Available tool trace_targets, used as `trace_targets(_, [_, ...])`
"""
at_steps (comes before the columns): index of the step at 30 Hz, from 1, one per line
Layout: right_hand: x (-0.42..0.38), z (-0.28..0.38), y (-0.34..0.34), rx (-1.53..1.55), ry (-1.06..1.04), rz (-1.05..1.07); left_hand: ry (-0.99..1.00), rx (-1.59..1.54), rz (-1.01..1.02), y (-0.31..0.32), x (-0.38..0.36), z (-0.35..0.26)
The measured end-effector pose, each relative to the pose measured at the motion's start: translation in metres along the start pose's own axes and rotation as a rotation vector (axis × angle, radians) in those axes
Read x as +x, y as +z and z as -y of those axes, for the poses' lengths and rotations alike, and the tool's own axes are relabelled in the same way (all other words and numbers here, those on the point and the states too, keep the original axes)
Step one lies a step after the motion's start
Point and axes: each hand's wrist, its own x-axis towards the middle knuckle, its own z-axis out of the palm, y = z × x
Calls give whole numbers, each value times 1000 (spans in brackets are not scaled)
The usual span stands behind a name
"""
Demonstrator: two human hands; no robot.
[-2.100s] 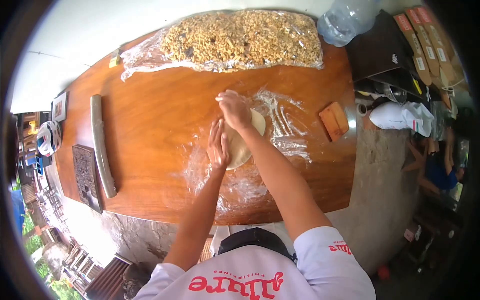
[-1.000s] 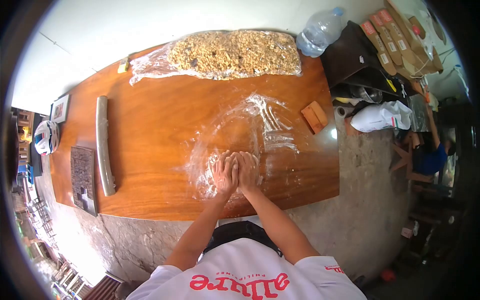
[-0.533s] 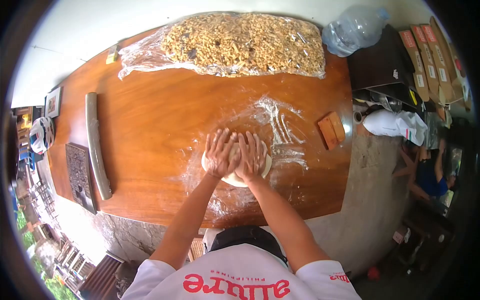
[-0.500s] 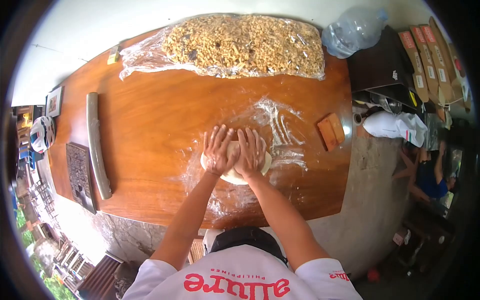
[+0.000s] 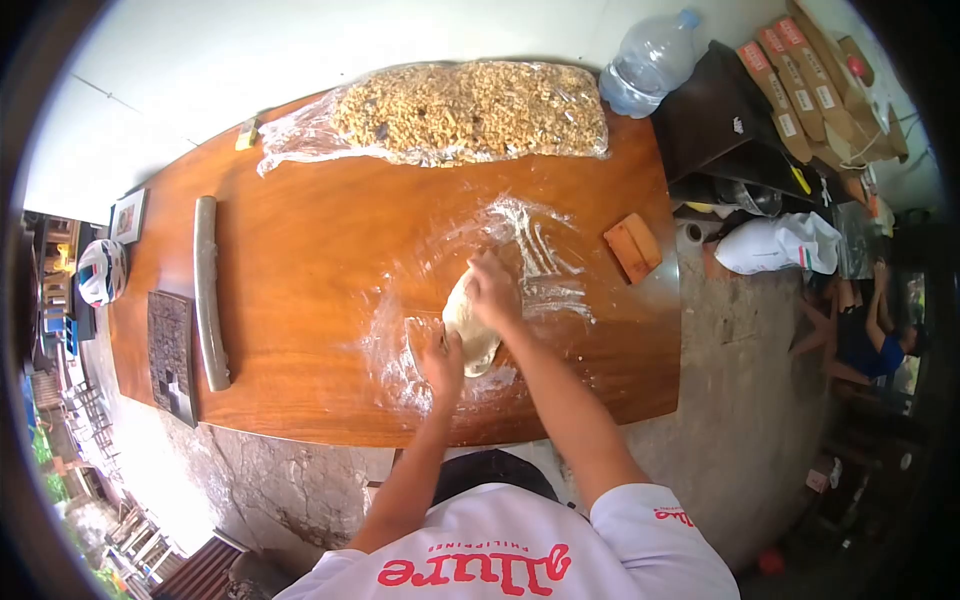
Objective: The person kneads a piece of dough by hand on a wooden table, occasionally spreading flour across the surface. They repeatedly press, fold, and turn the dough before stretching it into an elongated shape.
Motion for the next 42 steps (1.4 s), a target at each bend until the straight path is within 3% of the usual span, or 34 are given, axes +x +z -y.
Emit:
trace_targets(1, [-17,17,1,-42,6,-44,-11,96,145,-12,12,12])
trace_targets(2, [-28,37,-8,75,138,-29,-43,-12,195,-51,19,-29])
trace_targets(5, [-80,67,-14,-105,41,-119,117,-24,65,-73,47,-34])
trace_targets(6, [-100,79,-16,-119,46,-140,-6,-116,211,-67,53,-38])
trace_targets(7, [-122,91,-19,-185,38,-77,11,-129,228,-52,51,-33])
trace_targets(8, [-140,101,-25,-251,27,-8,244,-120,300,-31,49,-25])
trace_targets(9, [-152,107,-33,-270,59,176,473,-114,362,-18,43,-22])
trace_targets(10, [-152,108,-42,-239,46,250,608,61,279,-21,33,-30])
trace_targets(12, [-121,107,-71,-222,39,309,537,-9,316,-23,27,-27])
trace_targets(14, [-67,99,-107,48,541,1018,441,-115,420,-29,22,-20])
trace_targets(15, [-70,93,-104,47,550,1011,446,-117,430,-32,16,-14])
trace_targets(17, [-75,75,-84,313,437,114,510,-273,434,-45,7,-12])
trace_targets(18, [-81,78,-61,100,239,-108,454,-311,445,-55,-3,-15])
trace_targets(19, [-98,83,-41,103,245,-107,450,-307,449,-56,-8,-9])
trace_targets(21, [-138,93,-7,-62,59,-121,569,-203,348,-60,-18,10])
trace_targets(24, [-147,104,-1,-125,78,7,595,-7,282,-63,-23,35])
trace_targets(27, [-98,80,4,-242,116,81,637,273,169,-39,22,8])
trace_targets(31, [-11,51,14,-275,199,105,595,331,175,-13,99,-27])
trace_targets(33, [15,45,27,-235,196,20,641,331,158,-10,125,-44])
trace_targets(35, [50,29,32,-171,156,-149,531,429,85,-2,146,-58])
trace_targets(37, [73,15,42,-223,77,-313,489,292,10,10,155,-57])
trace_targets(40, [95,11,39,-218,67,-362,620,110,69,13,139,-52])
trace_targets(42, [97,2,36,19,33,-110,562,15,215,2,112,-66])
